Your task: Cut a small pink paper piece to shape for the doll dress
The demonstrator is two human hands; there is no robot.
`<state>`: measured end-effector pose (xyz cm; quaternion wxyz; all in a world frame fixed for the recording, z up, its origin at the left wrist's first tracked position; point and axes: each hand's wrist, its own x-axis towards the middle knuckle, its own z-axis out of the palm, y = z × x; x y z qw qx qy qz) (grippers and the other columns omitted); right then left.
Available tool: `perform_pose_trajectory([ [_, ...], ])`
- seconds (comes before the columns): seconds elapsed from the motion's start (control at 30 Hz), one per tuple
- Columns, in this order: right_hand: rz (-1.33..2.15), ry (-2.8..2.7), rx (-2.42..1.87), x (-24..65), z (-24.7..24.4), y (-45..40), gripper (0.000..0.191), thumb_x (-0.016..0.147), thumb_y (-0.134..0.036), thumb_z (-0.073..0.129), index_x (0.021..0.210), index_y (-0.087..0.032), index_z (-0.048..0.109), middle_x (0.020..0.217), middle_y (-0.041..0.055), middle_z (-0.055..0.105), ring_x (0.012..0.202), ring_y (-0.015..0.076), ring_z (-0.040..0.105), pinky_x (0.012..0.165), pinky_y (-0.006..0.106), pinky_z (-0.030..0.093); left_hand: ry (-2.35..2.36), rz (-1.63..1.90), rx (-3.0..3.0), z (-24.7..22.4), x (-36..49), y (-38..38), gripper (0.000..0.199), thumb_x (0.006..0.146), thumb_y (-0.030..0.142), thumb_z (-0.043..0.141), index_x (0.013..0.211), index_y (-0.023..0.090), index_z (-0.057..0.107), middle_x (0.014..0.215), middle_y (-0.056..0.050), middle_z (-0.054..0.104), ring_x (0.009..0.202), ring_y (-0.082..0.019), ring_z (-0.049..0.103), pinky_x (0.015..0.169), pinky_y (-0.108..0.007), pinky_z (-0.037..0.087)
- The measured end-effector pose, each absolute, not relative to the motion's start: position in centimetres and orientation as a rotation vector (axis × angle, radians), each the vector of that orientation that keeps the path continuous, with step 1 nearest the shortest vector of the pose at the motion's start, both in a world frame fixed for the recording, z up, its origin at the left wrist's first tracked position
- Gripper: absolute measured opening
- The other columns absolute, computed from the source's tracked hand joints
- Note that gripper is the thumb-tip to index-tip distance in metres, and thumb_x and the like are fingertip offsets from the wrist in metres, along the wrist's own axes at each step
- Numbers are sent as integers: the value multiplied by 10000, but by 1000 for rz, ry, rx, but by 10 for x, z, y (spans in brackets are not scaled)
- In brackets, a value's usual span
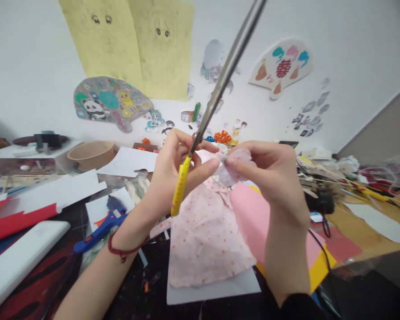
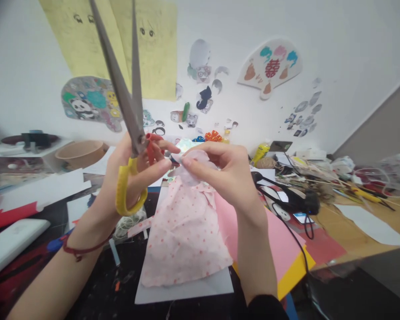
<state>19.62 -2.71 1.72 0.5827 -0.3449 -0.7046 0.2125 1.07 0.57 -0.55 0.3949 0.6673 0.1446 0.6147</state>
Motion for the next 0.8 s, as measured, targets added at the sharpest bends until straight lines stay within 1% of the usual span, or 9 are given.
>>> perform_pose_trajectory([
  [0.07,497,-1686,-820,193,17,-28,95,797,-329,813,782,-242,778,686,-12,697,608,119,612,516,255,473,360,1539,1702,-5,11,2,398,784,235,832,989,225,491,982,-14,724,583,-61,512,515,-239,407],
  [0.2,428,-1766,-852,189,19,-30,87,786,-277,820,745,-229,760,676,-16,682,613,106,594,520,235,453,363,1578,1685,-3,8,1,442,751,245,868,968,228,484,821,27,693,597,-78,553,495,-236,392],
  [0.3,373,-1724,-879,187,19,-32,111,794,-263,811,712,-229,745,640,-22,665,569,100,593,481,223,456,395,1591,1660,0,7,1,481,714,278,898,935,224,474,760,36,672,590,-80,573,479,-225,383],
  [0.43,434,-1602,-827,184,16,-31,108,780,-243,821,708,-219,745,584,-36,643,466,98,586,394,216,465,440,1611,1705,-1,7,1,459,724,261,890,922,227,478,736,48,666,514,-57,524,452,-215,371],
  [0.5,507,-1558,-769,182,15,-28,90,767,-244,832,735,-219,752,602,-38,654,450,103,596,385,224,489,449,1660,1704,-3,9,1,437,741,259,877,925,233,481,753,53,662,520,-58,533,465,-216,397],
  [0.6,614,-1571,-706,179,13,-25,115,724,-245,866,777,-214,768,651,-28,690,492,118,634,422,237,529,424,1790,1665,-5,12,1,445,745,289,876,927,234,474,794,44,648,624,-92,622,538,-234,473],
  [0.7,592,-1573,-712,173,11,-22,115,732,-239,856,696,-198,755,635,-16,702,541,128,655,465,243,545,403,1871,1642,-5,13,2,448,750,300,872,911,231,459,768,43,630,685,-120,656,604,-263,513],
  [0.8,502,-1520,-720,168,8,-22,158,771,-255,825,652,-198,738,596,-17,692,517,123,637,456,248,522,412,1870,1633,-3,12,1,477,718,312,890,875,233,446,767,42,634,667,-119,636,598,-274,505],
])
